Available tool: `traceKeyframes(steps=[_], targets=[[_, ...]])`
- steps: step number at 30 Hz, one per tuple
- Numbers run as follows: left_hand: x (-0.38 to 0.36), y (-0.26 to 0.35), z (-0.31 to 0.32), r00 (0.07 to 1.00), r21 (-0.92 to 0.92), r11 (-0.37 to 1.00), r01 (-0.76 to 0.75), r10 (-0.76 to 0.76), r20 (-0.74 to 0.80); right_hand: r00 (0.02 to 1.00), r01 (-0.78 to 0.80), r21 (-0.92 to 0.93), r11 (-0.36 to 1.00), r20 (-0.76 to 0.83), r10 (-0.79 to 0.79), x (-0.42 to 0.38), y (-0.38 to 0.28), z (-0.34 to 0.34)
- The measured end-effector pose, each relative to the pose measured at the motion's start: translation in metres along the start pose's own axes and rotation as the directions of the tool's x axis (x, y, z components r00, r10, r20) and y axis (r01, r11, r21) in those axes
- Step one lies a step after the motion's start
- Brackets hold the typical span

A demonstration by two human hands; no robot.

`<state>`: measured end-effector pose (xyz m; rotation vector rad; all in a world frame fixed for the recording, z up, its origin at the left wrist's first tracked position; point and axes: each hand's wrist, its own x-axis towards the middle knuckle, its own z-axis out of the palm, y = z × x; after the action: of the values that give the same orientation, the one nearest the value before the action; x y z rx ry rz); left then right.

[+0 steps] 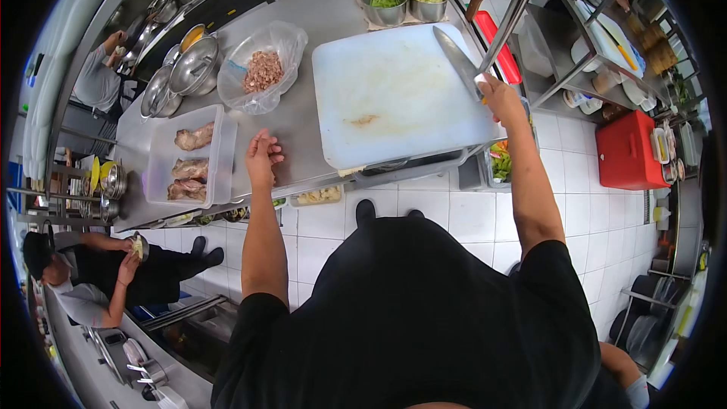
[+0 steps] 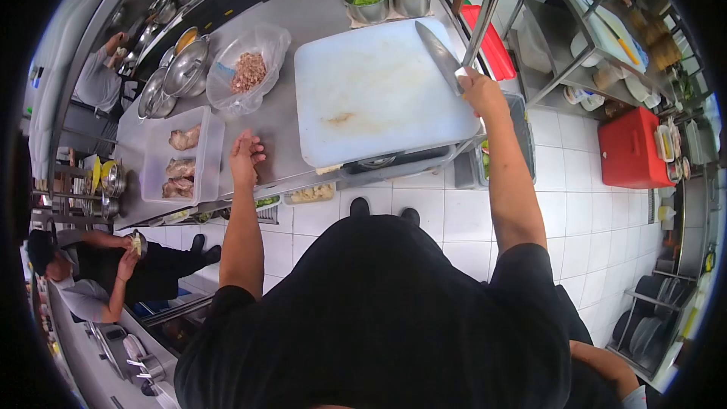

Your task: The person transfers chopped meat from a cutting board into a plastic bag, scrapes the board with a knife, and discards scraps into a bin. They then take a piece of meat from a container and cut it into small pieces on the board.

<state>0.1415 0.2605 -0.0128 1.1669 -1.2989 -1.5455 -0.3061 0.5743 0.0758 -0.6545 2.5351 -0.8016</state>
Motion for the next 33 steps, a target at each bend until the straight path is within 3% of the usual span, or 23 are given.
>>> traceKeyframes(steps=[1,3,5,7,8,10,11,12,14,16,19,20,22,23,26,29,33], targets=[[-0.002,0.0,0.001,1.0,-0.002,1.0,0.012,-0.012,-0.015,0.971,0.234,-0.094,0.968,-0.03,-0.237,0.003,0.009,0.017],[-0.001,0.0,0.001,0.999,-0.006,1.0,0.01,-0.01,-0.031,0.75,0.63,-0.279,0.725,-0.022,-0.661,0.007,0.043,0.068],[0.001,-0.003,0.004,0.999,-0.011,1.0,0.005,-0.005,-0.043,0.817,0.576,-0.293,0.763,0.217,-0.534,-0.061,-0.007,0.052],[0.0,-0.004,0.002,0.998,-0.008,1.0,0.002,-0.003,-0.059,0.821,0.564,-0.314,0.764,0.313,-0.477,-0.058,-0.008,0.038],[0.0,-0.005,0.0,0.998,-0.019,1.0,0.001,-0.002,-0.057,0.835,0.547,-0.248,0.799,0.234,-0.499,-0.05,0.003,0.027],[-0.001,-0.006,0.001,0.999,-0.048,0.999,-0.009,0.006,-0.046,0.969,0.239,-0.092,0.967,0.083,-0.232,-0.057,-0.003,0.004],[-0.003,-0.006,0.001,0.999,-0.064,0.998,-0.012,0.01,-0.047,0.996,-0.077,0.012,0.997,0.04,0.077,-0.066,-0.007,-0.007],[-0.004,-0.006,0.002,0.999,-0.084,0.996,-0.021,0.017,-0.047,0.998,-0.059,-0.024,0.998,-0.005,0.059,-0.072,-0.004,-0.004],[-0.006,-0.013,0.008,0.997,-0.103,0.993,-0.059,0.054,-0.049,0.968,0.243,-0.184,0.952,-0.017,-0.25,-0.09,0.017,0.042],[-0.004,-0.026,0.025,0.992,-0.107,0.986,-0.125,0.122,-0.043,0.927,0.367,-0.22,0.904,0.005,-0.375,-0.115,0.014,0.091],[-0.027,-0.019,0.057,0.986,-0.049,0.985,-0.165,0.166,0.031,0.93,0.361,-0.218,0.907,0.016,-0.366,-0.143,-0.02,0.123],[-0.036,-0.018,0.062,0.966,-0.003,0.968,-0.251,0.25,0.07,0.927,0.367,-0.235,0.9,0.017,-0.374,-0.148,-0.025,0.125],[-0.052,-0.016,0.062,0.9,0.079,0.903,-0.423,0.408,0.154,0.999,0.053,0.006,0.999,0.002,-0.053,-0.159,-0.033,0.095],[-0.059,-0.011,0.054,0.925,0.066,0.937,-0.344,0.325,0.197,0.994,-0.107,0.127,0.986,0.019,0.105,-0.161,-0.033,0.081],[-0.085,0.004,0.027,0.945,0.033,0.989,-0.142,0.126,0.301,0.967,-0.207,0.242,0.948,-0.098,0.236,-0.168,-0.013,0.071],[-0.095,0.002,0.007,0.934,0.006,0.998,-0.064,0.057,0.352,0.995,0.035,0.012,0.999,-0.092,-0.034,-0.175,-0.026,0.124],[-0.101,-0.003,-0.005,0.917,0.009,0.999,-0.036,0.029,0.398,0.998,0.053,0.009,0.999,-0.033,-0.052,-0.192,-0.061,0.142]])
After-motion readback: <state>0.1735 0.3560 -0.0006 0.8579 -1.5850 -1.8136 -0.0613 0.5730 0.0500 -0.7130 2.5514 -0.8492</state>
